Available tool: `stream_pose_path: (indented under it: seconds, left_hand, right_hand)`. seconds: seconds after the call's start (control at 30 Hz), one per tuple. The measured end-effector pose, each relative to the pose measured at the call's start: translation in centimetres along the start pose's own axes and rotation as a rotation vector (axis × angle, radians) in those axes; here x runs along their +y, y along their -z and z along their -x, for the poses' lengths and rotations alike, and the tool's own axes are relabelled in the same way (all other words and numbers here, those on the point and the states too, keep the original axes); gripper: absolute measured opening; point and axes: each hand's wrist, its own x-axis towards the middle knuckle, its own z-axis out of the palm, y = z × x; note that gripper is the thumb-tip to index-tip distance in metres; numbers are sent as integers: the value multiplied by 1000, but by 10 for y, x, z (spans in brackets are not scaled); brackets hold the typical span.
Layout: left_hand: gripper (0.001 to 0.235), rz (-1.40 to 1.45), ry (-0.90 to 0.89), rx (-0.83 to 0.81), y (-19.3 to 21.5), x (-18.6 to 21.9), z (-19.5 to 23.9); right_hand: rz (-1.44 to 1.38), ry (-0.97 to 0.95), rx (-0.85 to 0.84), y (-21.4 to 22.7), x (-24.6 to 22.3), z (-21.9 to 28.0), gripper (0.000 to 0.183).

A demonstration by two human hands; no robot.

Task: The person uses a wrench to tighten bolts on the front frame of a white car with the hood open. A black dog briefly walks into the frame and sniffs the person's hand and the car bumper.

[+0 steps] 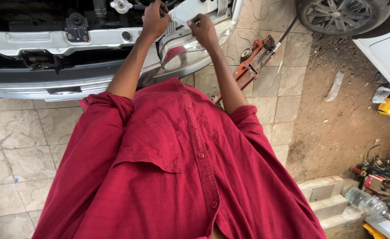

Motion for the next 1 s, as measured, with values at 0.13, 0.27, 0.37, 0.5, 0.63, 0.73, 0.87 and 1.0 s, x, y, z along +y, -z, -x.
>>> stream_pose_path:
  seconds: [0.13,0.27,0.37,0.5,0.63,0.73,0.87,1.0]
  left_hand:
    - [19,20,16,3,-1,1,-1]
    - [17,19,16,37,-8,-6,3]
    - [14,117,13,12,-12,-13,0]
    - [14,179,-69,67,10,-5,11]
    - [16,197,-128,89,84,19,57]
    - [23,25,-129,226,157,20,83]
    - [36,-355,9,297,239,-16,108]
    - [54,-571,-61,143,265,-48,125]
  right_hand:
    - [-235,-193,-60,-40,-37,53,27]
    - [-650,-263,-259,-77,-66,81,39]
    - [-726,-192,-194,-78,-68,80,41]
    - [-803,-204,-191,-66,-67,93,47]
    - [-833,-180,-151,-54,-68,116,45]
    - [-832,-185,-117,-57,-69,134,43]
    - [-805,-196,-92,-78,-79,157,39]
    - [-708,-210,-60,-108,-88,175,39]
